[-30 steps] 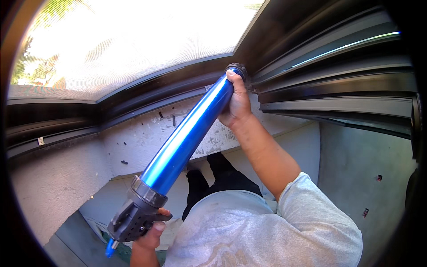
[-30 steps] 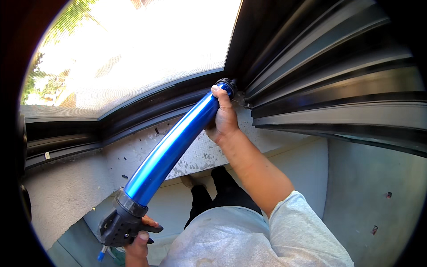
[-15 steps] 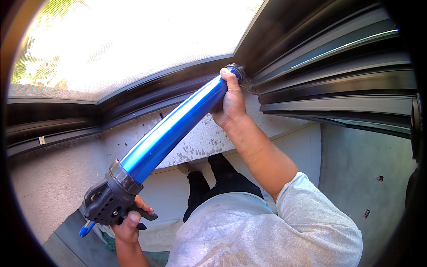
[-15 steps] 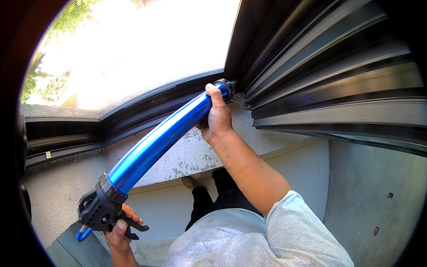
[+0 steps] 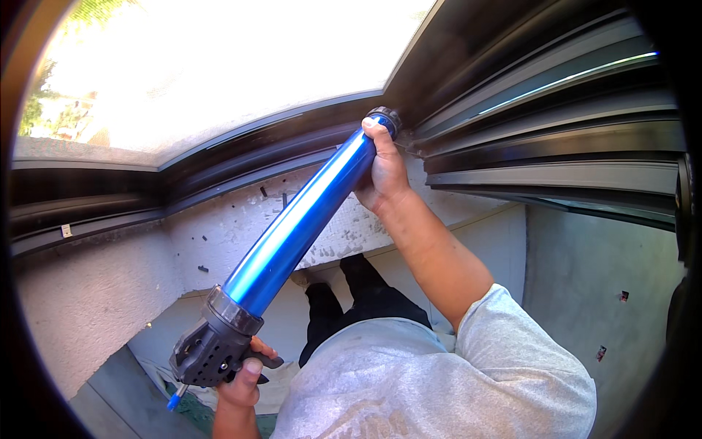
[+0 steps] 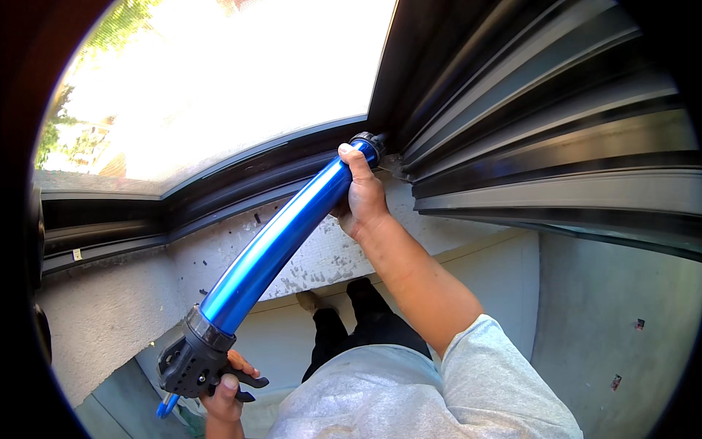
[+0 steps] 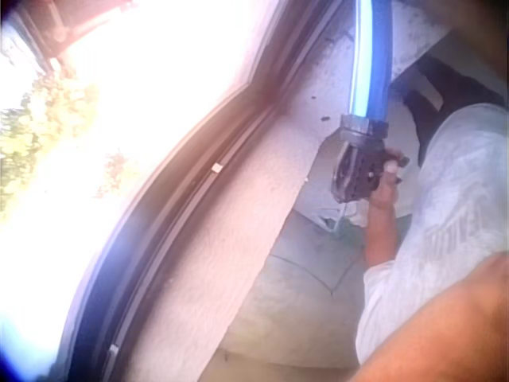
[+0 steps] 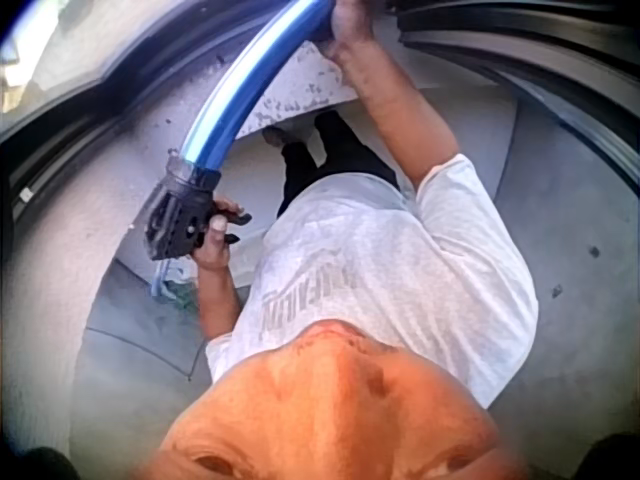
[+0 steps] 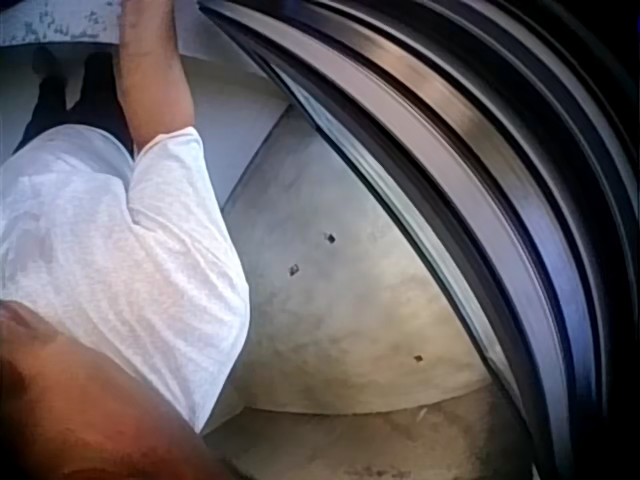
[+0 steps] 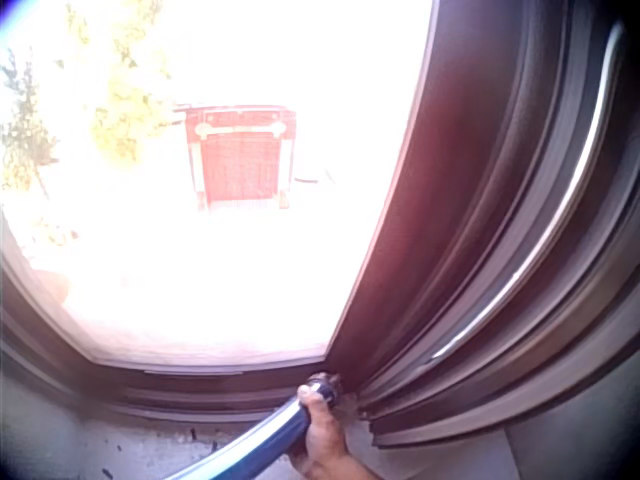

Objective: The person walks through a room under construction and applies sealant along the edges of window frames using a caulking gun. The person moves between windows, opens them, and applies sealant to the frame joints.

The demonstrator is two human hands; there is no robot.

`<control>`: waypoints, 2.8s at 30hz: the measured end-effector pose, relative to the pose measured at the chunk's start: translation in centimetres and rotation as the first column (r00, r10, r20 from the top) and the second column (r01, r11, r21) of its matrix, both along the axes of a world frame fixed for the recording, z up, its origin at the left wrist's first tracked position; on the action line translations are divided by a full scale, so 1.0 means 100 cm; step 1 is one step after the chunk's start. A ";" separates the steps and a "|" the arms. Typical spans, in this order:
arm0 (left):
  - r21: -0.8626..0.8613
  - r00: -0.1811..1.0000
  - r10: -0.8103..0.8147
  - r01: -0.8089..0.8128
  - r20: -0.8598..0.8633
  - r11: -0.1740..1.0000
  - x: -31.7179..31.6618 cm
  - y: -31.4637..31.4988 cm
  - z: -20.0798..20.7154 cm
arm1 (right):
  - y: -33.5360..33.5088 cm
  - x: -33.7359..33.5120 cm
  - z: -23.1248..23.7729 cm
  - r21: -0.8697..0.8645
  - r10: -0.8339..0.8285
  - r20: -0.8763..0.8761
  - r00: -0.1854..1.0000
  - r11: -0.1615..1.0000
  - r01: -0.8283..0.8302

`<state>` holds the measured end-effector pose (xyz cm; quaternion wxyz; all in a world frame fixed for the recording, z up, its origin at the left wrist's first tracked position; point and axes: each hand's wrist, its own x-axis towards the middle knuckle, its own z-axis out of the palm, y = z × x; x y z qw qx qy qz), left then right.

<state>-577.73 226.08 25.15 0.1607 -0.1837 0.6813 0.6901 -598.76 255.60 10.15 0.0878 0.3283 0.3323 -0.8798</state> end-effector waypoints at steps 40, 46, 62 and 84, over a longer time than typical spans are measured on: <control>-0.220 0.965 -0.238 0.210 -0.107 0.953 0.043 -0.004 -0.013 | 0.013 0.016 -0.011 -0.149 0.070 -0.061 0.996 0.986 -0.078; -0.151 0.978 -0.189 0.174 -0.091 0.973 0.045 -0.013 -0.015 | 0.015 0.017 -0.010 -0.160 0.059 -0.059 0.997 0.985 -0.068; -0.183 0.984 -0.154 0.137 -0.085 0.974 0.039 -0.021 -0.018 | 0.003 0.007 -0.019 -0.227 -0.020 -0.013 1.000 0.974 0.016; -0.175 0.991 -0.127 0.131 0.032 0.976 -0.003 -0.017 0.006 | 0.008 0.014 -0.017 -0.149 0.015 -0.081 0.997 0.989 -0.027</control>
